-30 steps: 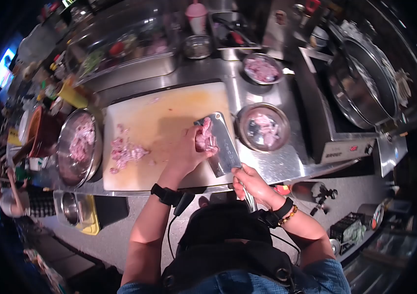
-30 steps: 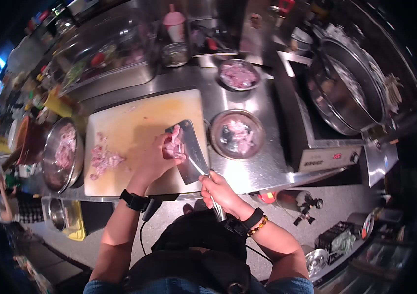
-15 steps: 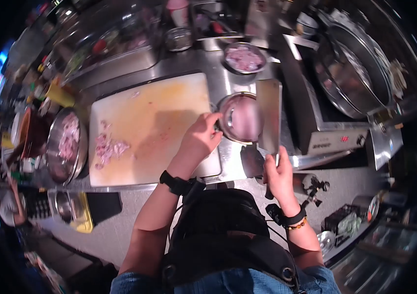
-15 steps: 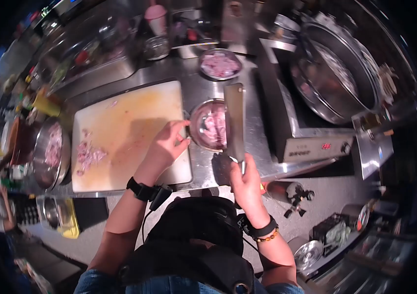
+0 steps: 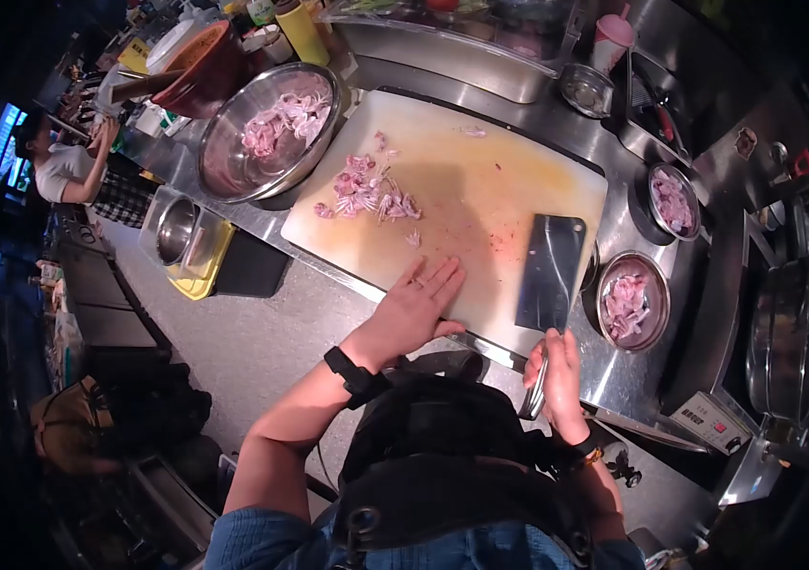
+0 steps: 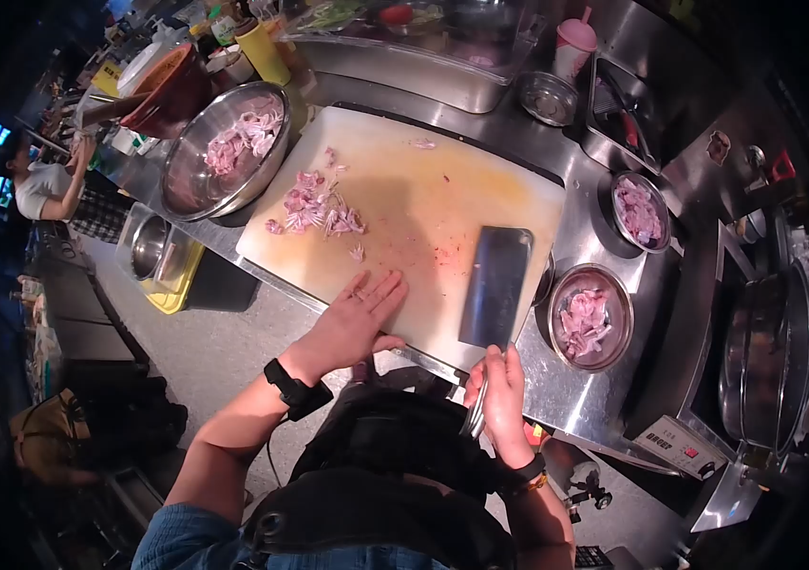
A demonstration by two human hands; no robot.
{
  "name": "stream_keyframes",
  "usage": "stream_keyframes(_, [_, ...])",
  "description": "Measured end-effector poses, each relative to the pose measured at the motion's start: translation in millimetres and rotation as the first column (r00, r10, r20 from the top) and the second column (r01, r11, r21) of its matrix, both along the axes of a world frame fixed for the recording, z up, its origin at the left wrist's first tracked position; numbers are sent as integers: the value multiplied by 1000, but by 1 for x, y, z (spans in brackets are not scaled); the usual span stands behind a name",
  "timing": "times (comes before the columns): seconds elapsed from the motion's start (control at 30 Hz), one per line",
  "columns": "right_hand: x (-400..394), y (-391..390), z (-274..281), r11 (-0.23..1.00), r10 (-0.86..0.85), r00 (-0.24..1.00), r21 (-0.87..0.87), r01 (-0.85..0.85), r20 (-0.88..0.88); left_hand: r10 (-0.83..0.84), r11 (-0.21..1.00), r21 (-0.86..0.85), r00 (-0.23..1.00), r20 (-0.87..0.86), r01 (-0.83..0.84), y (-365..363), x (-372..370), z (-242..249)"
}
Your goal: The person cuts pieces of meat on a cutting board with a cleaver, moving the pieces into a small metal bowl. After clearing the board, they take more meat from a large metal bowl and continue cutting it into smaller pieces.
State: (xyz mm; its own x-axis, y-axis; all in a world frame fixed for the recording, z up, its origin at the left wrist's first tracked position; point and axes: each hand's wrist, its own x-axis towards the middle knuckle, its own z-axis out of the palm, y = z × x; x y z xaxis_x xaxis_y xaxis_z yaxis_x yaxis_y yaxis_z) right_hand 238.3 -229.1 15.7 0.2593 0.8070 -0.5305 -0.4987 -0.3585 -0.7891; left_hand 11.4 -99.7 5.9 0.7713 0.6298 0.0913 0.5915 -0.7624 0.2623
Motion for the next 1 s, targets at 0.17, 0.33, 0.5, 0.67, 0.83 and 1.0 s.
stream_keyframes(0.17, [-7, 0, -11, 981, -192, 978, -25, 195, 82, 86, 996, 0, 996, -1, -86, 48, -34, -7])
stream_keyframes(0.33, [-64, 38, -3, 984, -82, 985, -146, 104, 149, 22, 996, -86, 997, 73, -16, 84, -75, -10])
stream_keyframes(0.5, [-158, 120, -1, 997, 46, 997, -64, -42, 68, -1, 965, -258, 985, 174, 47, 106, -104, -1])
stream_keyframes(0.67, [-214, 163, 16, 990, 139, 973, -16, -138, 187, 40, 948, -312, 944, 328, 68, 115, -135, 13])
stream_keyframes(0.83, [-225, 166, 33, 984, 156, 943, 42, -176, 294, -68, 972, -190, 936, 345, 140, 134, -136, 19])
stream_keyframes(1.0, [-217, 148, 31, 994, 90, 960, 29, -101, 265, 3, 984, -175, 977, 215, 36, 151, -143, 19])
